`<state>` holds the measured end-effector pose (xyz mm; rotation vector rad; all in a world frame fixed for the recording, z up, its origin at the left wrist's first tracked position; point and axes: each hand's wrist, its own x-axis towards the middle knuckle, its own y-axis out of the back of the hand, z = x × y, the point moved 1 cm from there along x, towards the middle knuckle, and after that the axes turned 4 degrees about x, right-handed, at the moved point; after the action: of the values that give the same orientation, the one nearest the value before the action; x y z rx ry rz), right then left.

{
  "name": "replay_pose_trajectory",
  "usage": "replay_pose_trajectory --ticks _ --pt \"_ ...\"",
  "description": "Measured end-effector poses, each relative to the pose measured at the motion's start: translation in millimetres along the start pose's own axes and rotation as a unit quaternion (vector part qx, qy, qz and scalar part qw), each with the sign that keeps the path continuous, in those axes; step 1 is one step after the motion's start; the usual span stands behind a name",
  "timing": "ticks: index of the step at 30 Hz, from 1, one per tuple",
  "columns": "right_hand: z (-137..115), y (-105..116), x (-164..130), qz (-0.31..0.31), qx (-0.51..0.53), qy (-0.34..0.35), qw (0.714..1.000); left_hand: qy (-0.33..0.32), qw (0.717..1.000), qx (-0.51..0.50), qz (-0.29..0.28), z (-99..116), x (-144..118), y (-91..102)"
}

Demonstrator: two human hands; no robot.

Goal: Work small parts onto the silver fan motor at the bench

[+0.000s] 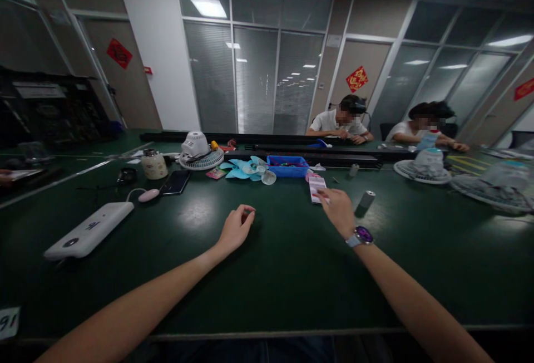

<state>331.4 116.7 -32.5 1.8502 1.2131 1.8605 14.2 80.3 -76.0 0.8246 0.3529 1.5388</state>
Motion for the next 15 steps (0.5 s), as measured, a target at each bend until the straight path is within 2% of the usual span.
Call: replay_pose_trajectory --ticks 2,4,7,10,15 --pt "49 16 6 0.060 -0.066 -0.078 0.993 -0.003 1.000 0.005 -0.001 0 0 0.0" --pt "90 29 6 0.093 -0.119 -0.149 0.977 -0.006 1.000 0.007 -0.002 0 0 -0.3" --pt "129 40 -3 0.090 -0.165 -0.228 0.956 -0.010 1.000 0.007 -0.006 -1 0 -1.0" --pt "141 37 -12 0.051 -0.175 -0.269 0.946 -0.015 1.000 0.006 -0.003 -1 -1 -1.3" --pt "141 30 -17 0.023 -0.161 -0.301 0.940 -0.013 1.000 0.003 -0.004 0 -1 -1.2"
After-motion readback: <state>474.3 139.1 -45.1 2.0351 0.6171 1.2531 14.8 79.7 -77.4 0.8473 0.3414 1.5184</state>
